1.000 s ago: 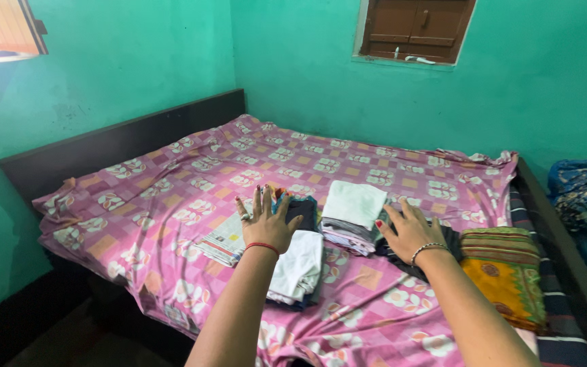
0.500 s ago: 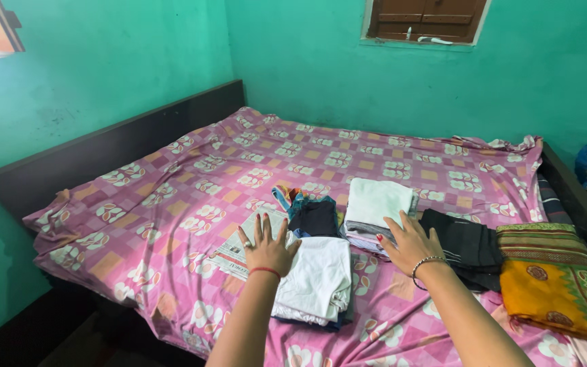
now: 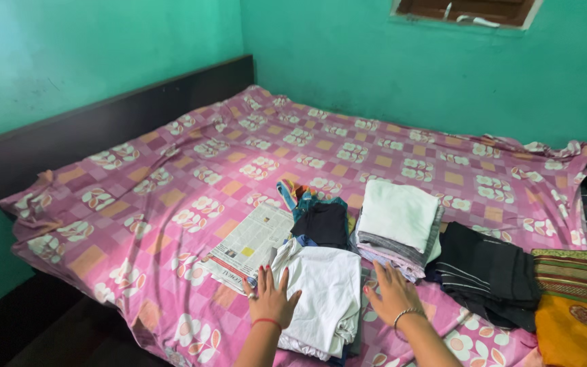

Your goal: The person folds various garments on a bed and places them one by one onto a wall shelf. Items handled include shirts, pants, and a towel, which are stacked neatly on the shelf.

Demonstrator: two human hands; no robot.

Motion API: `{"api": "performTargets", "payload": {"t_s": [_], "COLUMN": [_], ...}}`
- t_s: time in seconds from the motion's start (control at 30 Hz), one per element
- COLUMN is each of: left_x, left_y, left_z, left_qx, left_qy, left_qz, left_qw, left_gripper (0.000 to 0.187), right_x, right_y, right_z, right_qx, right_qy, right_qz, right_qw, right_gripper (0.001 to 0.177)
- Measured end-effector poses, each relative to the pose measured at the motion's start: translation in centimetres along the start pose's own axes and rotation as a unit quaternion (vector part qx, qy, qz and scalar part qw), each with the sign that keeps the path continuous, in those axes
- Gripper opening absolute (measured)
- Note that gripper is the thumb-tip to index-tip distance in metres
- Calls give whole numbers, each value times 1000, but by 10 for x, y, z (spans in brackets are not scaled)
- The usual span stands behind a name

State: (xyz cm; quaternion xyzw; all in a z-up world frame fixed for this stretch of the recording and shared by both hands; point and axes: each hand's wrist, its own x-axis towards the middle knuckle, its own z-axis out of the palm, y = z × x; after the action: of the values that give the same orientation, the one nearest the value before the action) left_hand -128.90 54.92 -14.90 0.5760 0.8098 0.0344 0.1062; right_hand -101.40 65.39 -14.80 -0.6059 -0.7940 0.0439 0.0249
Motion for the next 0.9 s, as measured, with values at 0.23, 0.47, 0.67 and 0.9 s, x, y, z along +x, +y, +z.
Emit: {"api": "performTargets", "payload": {"t_s": [0.23,0.47,0.67,0.9], "left_x": [30,94,135,133], "left_y": [-20,-51,-59,-50], "left_z": [51,124,164,167], "left_qx": [-22,-142,-256,-171], "left_qy": [-93,-87,-56,35], "left_qz": [-36,-69,-102,-10], "left_qw": [995,984,960,985], "left_gripper": [80,82,71,54], "right_x": [-14,12,29,27], "right_y": [-7,-7,-64,-85], "right_z": [102,225,230,207], "right_qx": [0,164,257,233], "right_qy": [-46,-26,-97,-96], "right_qz": [-22,40,303,431], "right_qw": [999,985,913,867], "right_gripper": [99,116,138,141]}}
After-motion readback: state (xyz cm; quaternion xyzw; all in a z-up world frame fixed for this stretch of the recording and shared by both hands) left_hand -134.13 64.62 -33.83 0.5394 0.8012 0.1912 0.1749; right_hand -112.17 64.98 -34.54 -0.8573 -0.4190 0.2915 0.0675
